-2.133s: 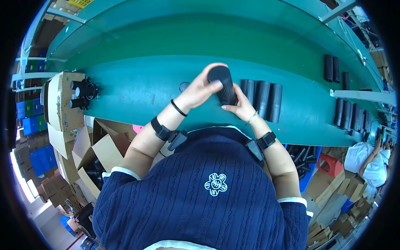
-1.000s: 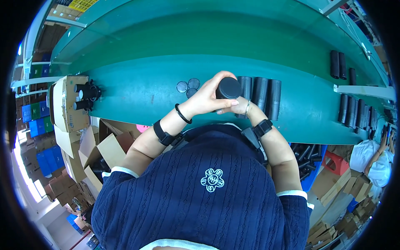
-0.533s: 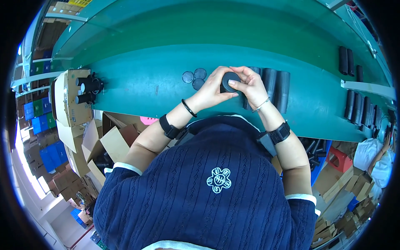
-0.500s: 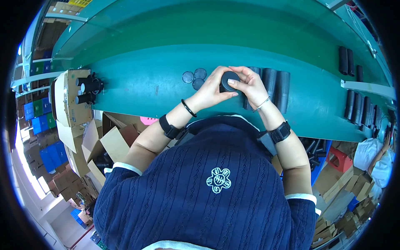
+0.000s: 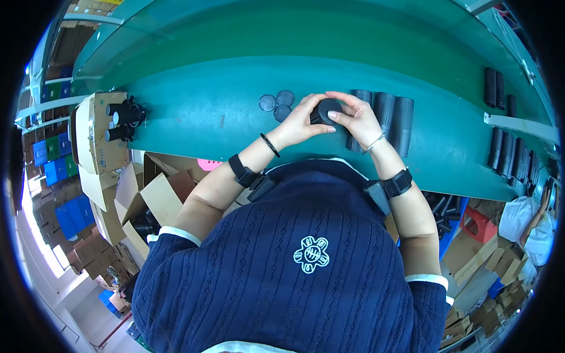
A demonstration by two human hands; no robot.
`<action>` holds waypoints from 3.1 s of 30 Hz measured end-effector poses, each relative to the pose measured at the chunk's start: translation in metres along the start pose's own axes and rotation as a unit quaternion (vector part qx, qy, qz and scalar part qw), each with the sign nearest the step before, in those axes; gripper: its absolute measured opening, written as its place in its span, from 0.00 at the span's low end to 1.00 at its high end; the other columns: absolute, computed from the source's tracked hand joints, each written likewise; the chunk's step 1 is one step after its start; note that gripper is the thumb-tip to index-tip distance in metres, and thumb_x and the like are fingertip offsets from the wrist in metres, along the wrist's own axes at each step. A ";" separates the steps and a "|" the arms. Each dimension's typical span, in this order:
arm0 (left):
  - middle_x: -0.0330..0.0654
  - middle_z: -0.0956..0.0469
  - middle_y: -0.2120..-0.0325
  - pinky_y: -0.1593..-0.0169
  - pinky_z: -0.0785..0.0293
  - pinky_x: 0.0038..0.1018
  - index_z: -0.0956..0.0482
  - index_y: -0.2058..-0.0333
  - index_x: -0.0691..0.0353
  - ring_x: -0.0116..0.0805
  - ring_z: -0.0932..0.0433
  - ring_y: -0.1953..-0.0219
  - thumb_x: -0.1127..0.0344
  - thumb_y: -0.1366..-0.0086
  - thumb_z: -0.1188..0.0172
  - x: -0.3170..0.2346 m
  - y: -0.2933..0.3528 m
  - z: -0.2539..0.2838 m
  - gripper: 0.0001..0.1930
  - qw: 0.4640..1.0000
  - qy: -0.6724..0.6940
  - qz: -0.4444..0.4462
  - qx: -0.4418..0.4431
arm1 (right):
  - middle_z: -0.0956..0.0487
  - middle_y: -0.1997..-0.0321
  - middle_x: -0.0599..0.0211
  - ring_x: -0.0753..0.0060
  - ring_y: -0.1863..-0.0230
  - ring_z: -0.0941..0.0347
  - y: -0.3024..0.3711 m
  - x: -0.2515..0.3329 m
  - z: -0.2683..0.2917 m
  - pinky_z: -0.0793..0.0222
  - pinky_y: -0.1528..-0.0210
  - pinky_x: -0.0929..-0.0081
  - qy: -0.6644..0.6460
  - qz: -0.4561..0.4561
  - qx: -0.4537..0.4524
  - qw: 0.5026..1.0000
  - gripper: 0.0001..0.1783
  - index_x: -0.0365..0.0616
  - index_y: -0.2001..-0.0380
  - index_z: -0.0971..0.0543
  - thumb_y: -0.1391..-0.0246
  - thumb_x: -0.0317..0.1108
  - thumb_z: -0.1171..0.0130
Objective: The person fits caps onto cylinders by hand, moves the capped cylinders aside, and then gathers several cylinders together to place them into a cardboard box. After filling the box, the person returns to the workstation to continue fitting caps onto the remaining cylinders.
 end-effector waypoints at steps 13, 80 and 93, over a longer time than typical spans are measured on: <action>0.55 0.30 0.52 0.46 0.30 0.35 0.36 0.48 0.68 0.47 0.28 0.48 0.59 0.51 0.28 0.031 0.000 0.004 0.36 0.994 0.061 0.094 0.003 | 0.25 0.49 0.66 0.75 0.49 0.28 -0.011 -0.012 -0.007 0.30 0.48 0.75 0.080 0.027 0.018 0.996 0.37 0.44 0.41 0.31 0.58 0.23 0.30; 0.41 0.26 0.55 0.47 0.31 0.26 0.39 0.43 0.68 0.29 0.27 0.52 0.72 0.47 0.31 0.069 0.176 0.130 0.34 0.906 0.297 0.178 -0.242 | 0.22 0.64 0.60 0.53 0.56 0.27 -0.123 -0.077 -0.116 0.31 0.51 0.60 0.682 0.097 0.056 0.723 0.05 0.47 0.73 0.21 0.55 0.32 0.38; 0.37 0.28 0.52 0.44 0.35 0.26 0.32 0.45 0.61 0.27 0.31 0.49 0.70 0.51 0.28 0.025 0.116 0.088 0.33 0.950 0.293 0.107 0.024 | 0.20 0.71 0.74 0.85 0.70 0.25 -0.073 -0.011 -0.098 0.31 0.69 0.87 0.228 -0.042 0.136 0.963 0.09 0.38 0.62 0.19 0.47 0.28 0.38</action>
Point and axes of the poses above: each hand's wrist, its own y-axis away from the middle knuckle, its own z-axis out of the back of the hand, x = y × z, the point moved 8 cm from there along -y, towards the middle knuckle
